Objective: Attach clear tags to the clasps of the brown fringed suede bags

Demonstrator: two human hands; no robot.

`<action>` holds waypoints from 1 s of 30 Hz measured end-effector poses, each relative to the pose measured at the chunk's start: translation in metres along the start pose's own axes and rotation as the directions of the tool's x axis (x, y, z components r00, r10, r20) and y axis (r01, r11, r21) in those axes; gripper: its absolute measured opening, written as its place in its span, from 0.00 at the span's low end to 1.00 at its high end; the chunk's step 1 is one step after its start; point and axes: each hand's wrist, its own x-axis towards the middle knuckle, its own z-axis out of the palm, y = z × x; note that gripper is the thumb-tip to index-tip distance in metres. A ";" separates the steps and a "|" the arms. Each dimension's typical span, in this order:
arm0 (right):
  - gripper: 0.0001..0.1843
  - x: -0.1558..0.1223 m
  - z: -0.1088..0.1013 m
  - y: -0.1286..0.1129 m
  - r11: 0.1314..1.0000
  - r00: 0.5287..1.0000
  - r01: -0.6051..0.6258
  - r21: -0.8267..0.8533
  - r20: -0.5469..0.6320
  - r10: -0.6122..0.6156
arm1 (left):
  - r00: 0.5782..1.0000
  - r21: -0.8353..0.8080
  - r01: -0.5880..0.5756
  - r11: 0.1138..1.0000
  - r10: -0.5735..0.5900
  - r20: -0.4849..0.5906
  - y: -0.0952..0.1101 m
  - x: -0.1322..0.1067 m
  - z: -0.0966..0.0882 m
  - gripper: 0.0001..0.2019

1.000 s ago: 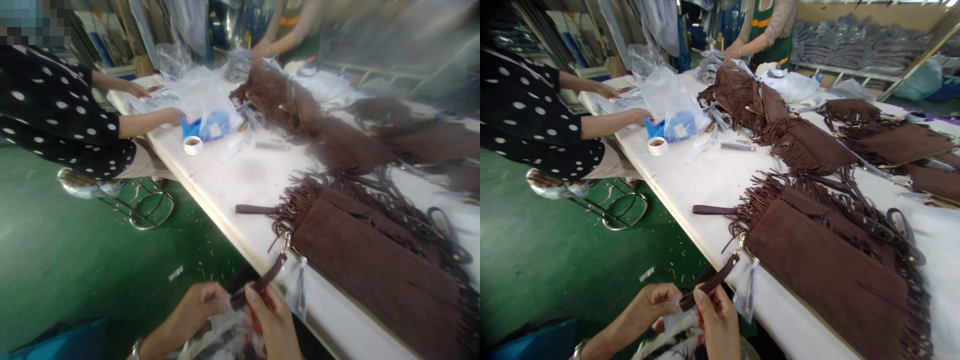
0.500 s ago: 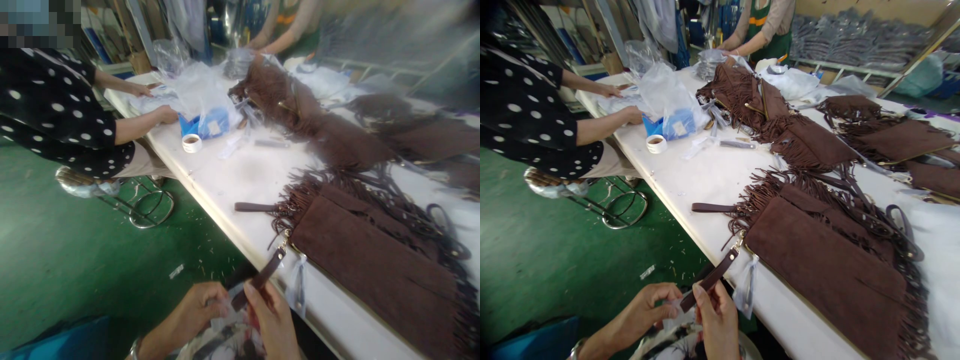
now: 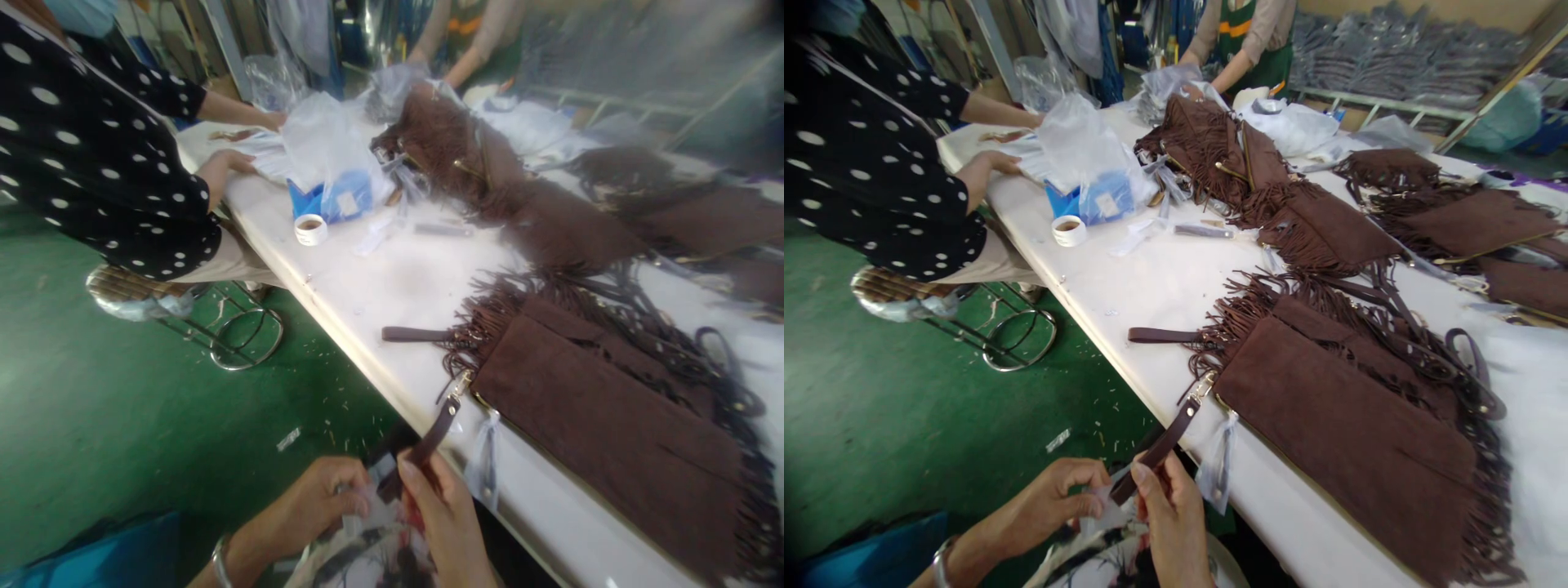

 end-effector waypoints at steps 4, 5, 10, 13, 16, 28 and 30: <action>0.19 0.000 -0.002 -0.002 0.996 1.000 0.024 -0.088 0.005 -0.024 | 0.998 -0.033 0.065 0.997 -0.064 0.014 -0.004 0.000 0.000 0.12; 0.19 0.000 -0.002 -0.003 0.995 1.000 0.027 -0.100 0.004 -0.027 | 0.997 -0.039 0.073 0.997 -0.072 0.020 -0.005 0.000 0.000 0.12; 0.19 -0.001 -0.002 -0.001 0.992 0.999 0.031 -0.120 -0.007 -0.032 | 0.997 -0.024 0.065 0.998 -0.064 0.031 -0.004 0.001 -0.001 0.12; 0.19 -0.001 -0.001 0.001 0.995 1.000 0.019 -0.096 -0.016 -0.021 | 0.999 -0.028 0.047 0.998 -0.047 0.011 -0.001 0.003 0.001 0.11; 0.19 -0.001 0.001 0.002 0.997 0.999 0.008 -0.081 -0.036 -0.011 | 0.999 -0.086 0.048 0.995 -0.049 -0.015 -0.002 0.004 0.005 0.11; 0.19 0.004 0.001 0.021 1.000 0.990 0.006 0.015 -0.144 -0.004 | 0.982 -0.536 0.017 0.844 -0.116 -0.151 -0.022 0.011 0.042 0.21; 0.20 0.007 0.004 0.025 0.997 0.991 0.024 0.067 -0.134 -0.015 | 0.989 -0.554 0.003 0.832 -0.084 -0.120 -0.024 0.014 0.046 0.20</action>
